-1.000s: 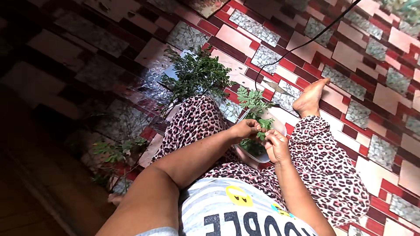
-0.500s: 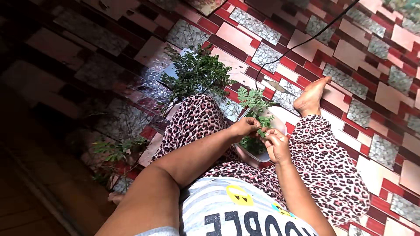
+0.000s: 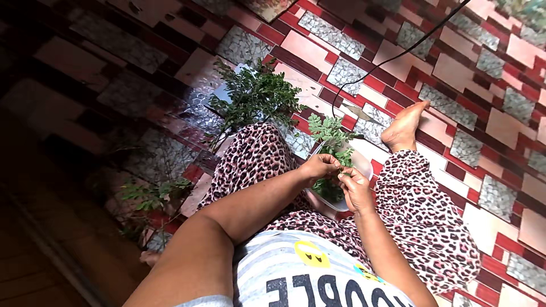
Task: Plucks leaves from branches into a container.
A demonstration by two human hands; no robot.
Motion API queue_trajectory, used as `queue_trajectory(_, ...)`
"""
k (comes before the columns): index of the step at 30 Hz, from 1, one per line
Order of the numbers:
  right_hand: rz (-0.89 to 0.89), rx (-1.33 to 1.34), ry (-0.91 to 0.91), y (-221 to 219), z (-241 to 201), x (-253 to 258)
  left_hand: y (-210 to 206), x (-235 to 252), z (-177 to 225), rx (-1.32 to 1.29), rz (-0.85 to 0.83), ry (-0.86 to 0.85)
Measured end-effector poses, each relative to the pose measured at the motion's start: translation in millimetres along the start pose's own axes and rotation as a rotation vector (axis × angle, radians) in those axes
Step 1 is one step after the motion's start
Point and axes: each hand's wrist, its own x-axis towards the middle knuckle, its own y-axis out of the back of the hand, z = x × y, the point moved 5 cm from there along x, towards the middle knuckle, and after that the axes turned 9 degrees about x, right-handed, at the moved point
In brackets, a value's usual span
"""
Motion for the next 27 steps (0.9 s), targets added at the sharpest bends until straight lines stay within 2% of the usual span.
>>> queue_trajectory(10,0.019,0.006,-0.070,-2,3,-1,-3,-3,1,-0.015,-0.008,0.023)
queue_trajectory(16,0.010,-0.037,0.010,0,5,1,-2,0,-1,-0.012,0.015,0.004)
queue_trajectory(23,-0.050,-0.090,-0.148,8,1,-1,3,7,-3,-0.053,0.023,0.012)
queue_trajectory(27,-0.052,-0.139,-0.047,13,-2,3,1,5,-2,-0.050,0.015,0.012)
